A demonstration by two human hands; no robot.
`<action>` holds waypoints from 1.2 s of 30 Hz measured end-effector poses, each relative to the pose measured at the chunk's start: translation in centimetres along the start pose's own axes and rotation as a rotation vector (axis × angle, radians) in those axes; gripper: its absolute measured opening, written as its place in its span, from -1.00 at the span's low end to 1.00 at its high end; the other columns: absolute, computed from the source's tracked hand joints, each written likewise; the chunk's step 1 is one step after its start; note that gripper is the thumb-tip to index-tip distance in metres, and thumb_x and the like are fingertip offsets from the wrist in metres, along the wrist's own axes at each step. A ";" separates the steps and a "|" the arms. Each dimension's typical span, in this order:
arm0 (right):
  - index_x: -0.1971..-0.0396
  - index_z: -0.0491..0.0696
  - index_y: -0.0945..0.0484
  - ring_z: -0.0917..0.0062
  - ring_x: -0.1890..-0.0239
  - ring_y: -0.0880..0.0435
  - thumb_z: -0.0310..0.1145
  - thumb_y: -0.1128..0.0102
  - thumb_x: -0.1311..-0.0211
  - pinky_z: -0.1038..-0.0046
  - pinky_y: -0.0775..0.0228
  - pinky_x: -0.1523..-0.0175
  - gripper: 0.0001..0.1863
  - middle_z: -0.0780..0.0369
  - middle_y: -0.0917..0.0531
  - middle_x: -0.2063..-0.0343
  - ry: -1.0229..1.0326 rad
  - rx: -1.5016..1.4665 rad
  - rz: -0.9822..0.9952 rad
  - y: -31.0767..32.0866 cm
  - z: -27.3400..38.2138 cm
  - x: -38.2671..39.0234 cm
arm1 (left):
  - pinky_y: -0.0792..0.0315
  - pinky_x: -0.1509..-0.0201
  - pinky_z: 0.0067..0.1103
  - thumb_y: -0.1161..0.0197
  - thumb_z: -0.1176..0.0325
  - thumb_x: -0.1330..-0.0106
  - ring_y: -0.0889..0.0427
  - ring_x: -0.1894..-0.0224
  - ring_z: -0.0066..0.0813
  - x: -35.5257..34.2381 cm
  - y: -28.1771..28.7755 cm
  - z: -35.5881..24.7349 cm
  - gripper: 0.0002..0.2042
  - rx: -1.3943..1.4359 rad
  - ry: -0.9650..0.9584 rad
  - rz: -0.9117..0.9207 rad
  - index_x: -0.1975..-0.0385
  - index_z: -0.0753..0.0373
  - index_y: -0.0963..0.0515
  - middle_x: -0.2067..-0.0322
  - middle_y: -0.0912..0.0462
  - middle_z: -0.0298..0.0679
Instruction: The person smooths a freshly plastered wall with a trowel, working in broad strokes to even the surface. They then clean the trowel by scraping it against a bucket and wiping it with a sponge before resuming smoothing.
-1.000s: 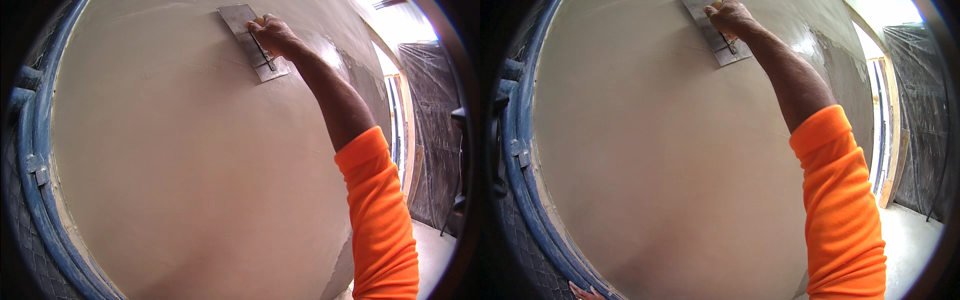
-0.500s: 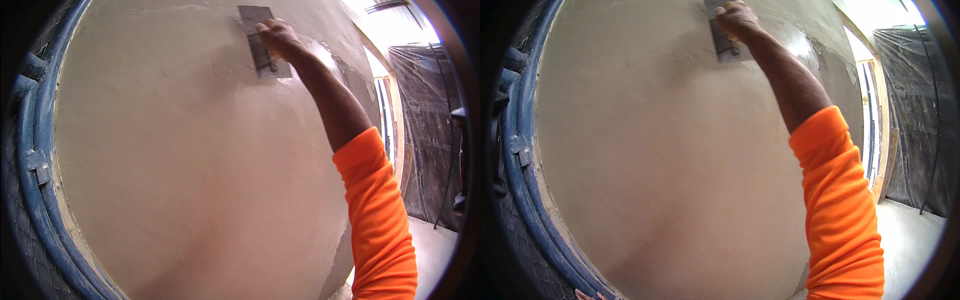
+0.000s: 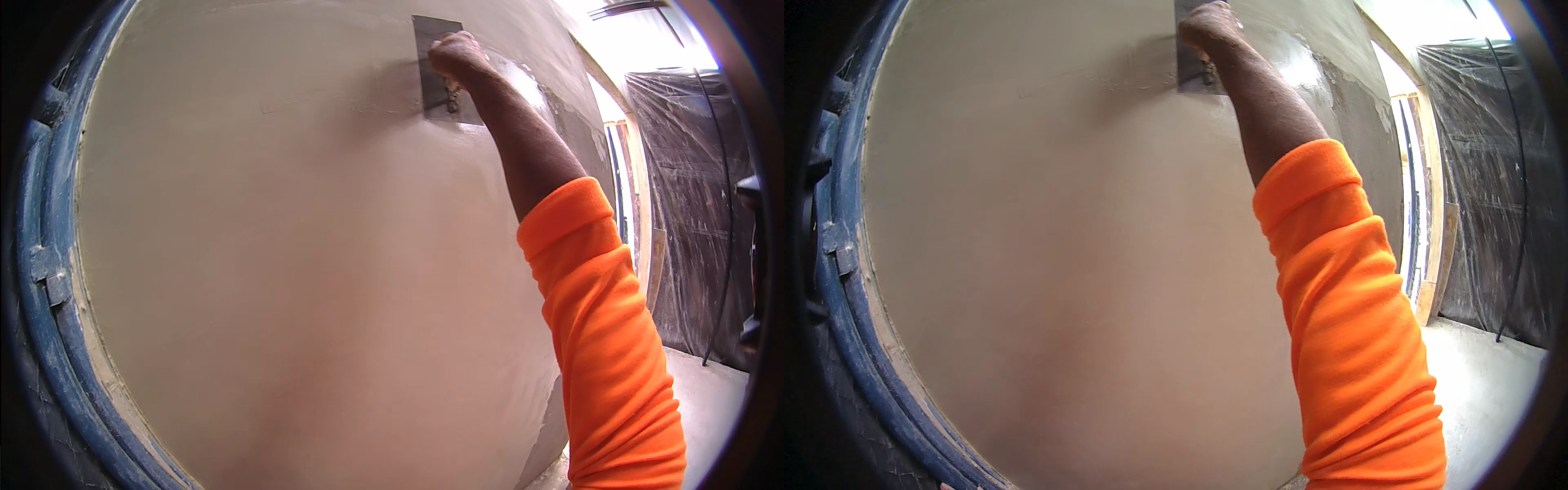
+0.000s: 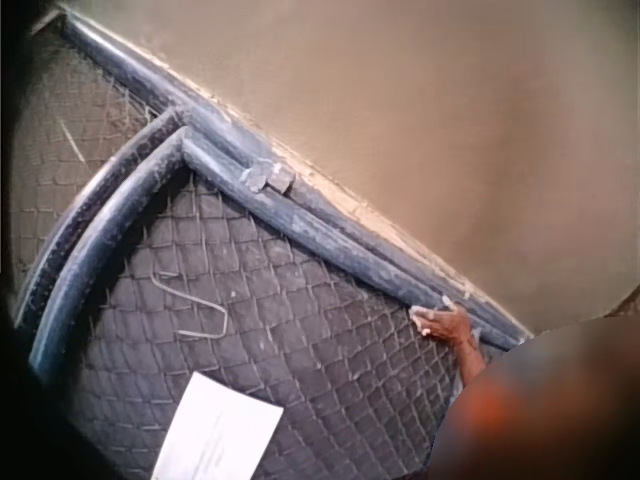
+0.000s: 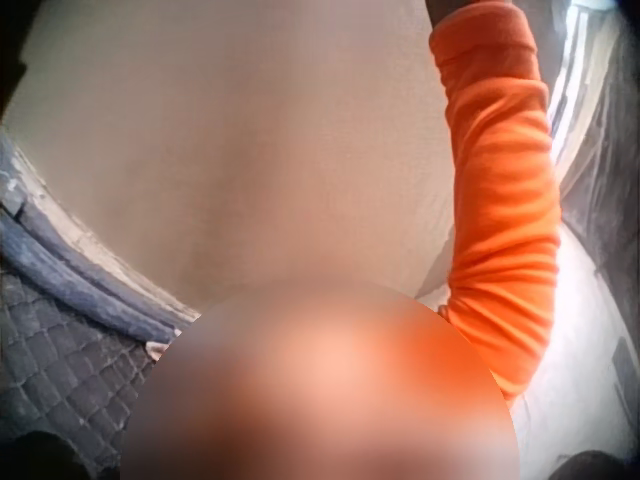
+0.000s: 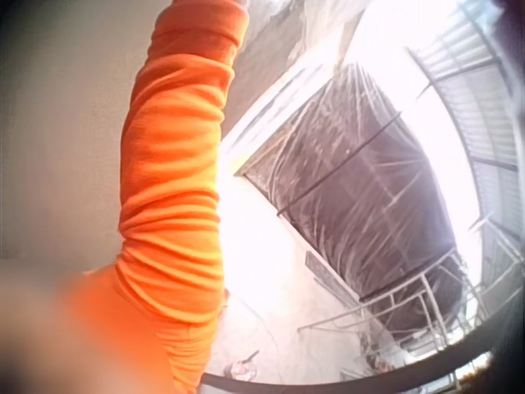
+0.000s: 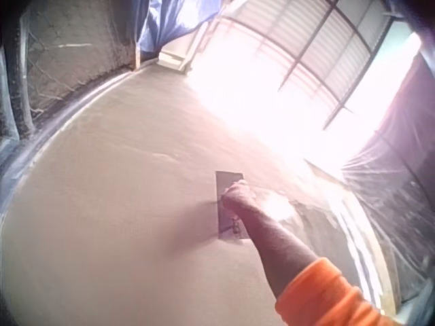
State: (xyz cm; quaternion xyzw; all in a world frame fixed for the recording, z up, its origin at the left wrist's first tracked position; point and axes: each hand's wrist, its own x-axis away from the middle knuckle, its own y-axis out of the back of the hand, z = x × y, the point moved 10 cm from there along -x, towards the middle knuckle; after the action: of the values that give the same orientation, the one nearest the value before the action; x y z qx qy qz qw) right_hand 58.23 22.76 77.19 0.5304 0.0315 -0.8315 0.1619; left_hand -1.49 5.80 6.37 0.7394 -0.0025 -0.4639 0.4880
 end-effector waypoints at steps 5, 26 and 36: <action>-0.06 -0.04 -0.68 0.32 0.10 -0.82 -0.21 -0.01 -0.43 0.27 -0.63 -0.11 -0.62 0.07 -0.78 0.16 0.021 -0.002 0.001 1.0 -6.9 -0.3 | -0.41 -0.33 -0.09 -0.16 0.13 -0.48 -0.51 -0.23 0.05 0.1 0.3 -0.9 -0.55 -0.017 -0.019 0.019 -0.21 0.31 -0.53 -0.24 -0.50 0.05; -0.04 -0.13 -0.65 0.27 0.22 -0.85 -0.39 0.05 -0.46 0.28 -0.74 0.05 -0.67 0.04 -0.80 0.27 0.188 0.282 -0.001 3.9 -31.8 -13.4 | -0.42 -0.32 -0.13 -0.17 0.09 -0.48 -0.54 -0.22 0.02 8.7 0.7 -5.4 -0.48 -0.155 0.045 0.053 -0.26 0.38 -0.49 -0.25 -0.50 0.08; -0.14 -0.09 -0.59 0.48 0.54 -0.58 -0.06 -0.10 -0.52 0.32 -0.56 0.39 -0.55 0.18 -0.58 0.51 0.211 -0.343 0.159 1.1 -28.3 -11.5 | -0.42 -0.32 -0.15 -0.18 0.08 -0.48 -0.55 -0.22 0.00 16.0 -11.1 -2.9 -0.44 -0.210 0.136 0.137 -0.28 0.42 -0.47 -0.26 -0.50 0.10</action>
State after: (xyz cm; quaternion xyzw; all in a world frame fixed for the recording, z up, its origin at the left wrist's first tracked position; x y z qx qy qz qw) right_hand 87.66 30.80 75.25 0.5798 0.1474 -0.7385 0.3109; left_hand 4.64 6.40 -12.35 0.7121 0.0288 -0.3758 0.5923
